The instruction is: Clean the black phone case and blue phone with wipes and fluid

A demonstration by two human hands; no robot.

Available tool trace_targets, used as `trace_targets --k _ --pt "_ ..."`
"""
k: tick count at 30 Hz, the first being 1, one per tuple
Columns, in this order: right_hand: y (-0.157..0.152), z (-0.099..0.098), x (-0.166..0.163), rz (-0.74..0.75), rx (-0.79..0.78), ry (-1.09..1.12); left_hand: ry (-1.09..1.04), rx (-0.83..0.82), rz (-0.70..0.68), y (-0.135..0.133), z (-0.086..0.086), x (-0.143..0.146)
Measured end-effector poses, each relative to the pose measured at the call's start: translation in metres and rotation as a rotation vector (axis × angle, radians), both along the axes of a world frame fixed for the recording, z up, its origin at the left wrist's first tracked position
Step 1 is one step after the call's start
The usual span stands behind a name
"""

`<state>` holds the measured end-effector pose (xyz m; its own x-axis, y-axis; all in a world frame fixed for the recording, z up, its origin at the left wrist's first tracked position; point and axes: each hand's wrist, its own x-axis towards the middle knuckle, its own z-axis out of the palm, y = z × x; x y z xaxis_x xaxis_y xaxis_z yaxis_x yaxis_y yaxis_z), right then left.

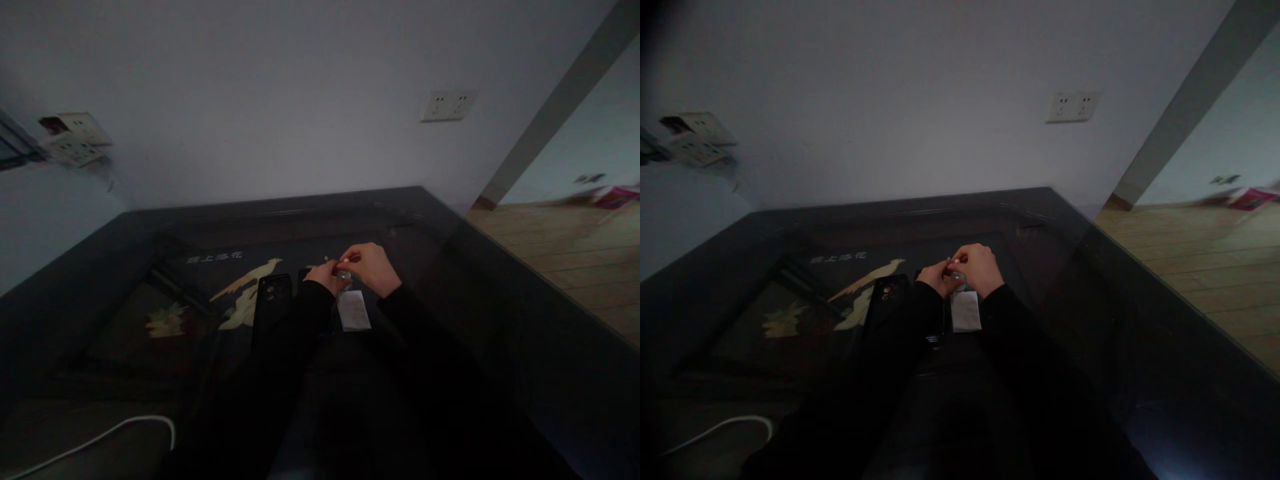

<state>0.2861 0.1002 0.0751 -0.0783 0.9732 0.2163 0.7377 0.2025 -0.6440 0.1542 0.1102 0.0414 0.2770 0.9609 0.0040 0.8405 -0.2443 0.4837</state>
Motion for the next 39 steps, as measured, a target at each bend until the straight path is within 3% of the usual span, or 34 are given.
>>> trace_targets --k 16,28,31,37,39 --pt "0.004 0.0 0.01 0.154 0.023 0.041 -0.012 0.005 -0.021 0.001 0.002 0.0" --pt "0.0 -0.004 0.005 0.064 0.108 0.012 0.022 0.024 -0.028 0.003 -0.002 0.0" --pt "-0.004 0.005 0.002 0.041 0.142 0.047 0.017 0.023 -0.036 0.001 -0.002 0.0" --pt "-0.033 0.048 0.017 -0.038 0.275 0.201 -0.046 0.033 -0.031 -0.004 0.002 -0.001" --pt "-0.044 0.05 0.025 -0.007 0.242 0.256 -0.062 0.032 -0.021 -0.005 0.002 -0.002"
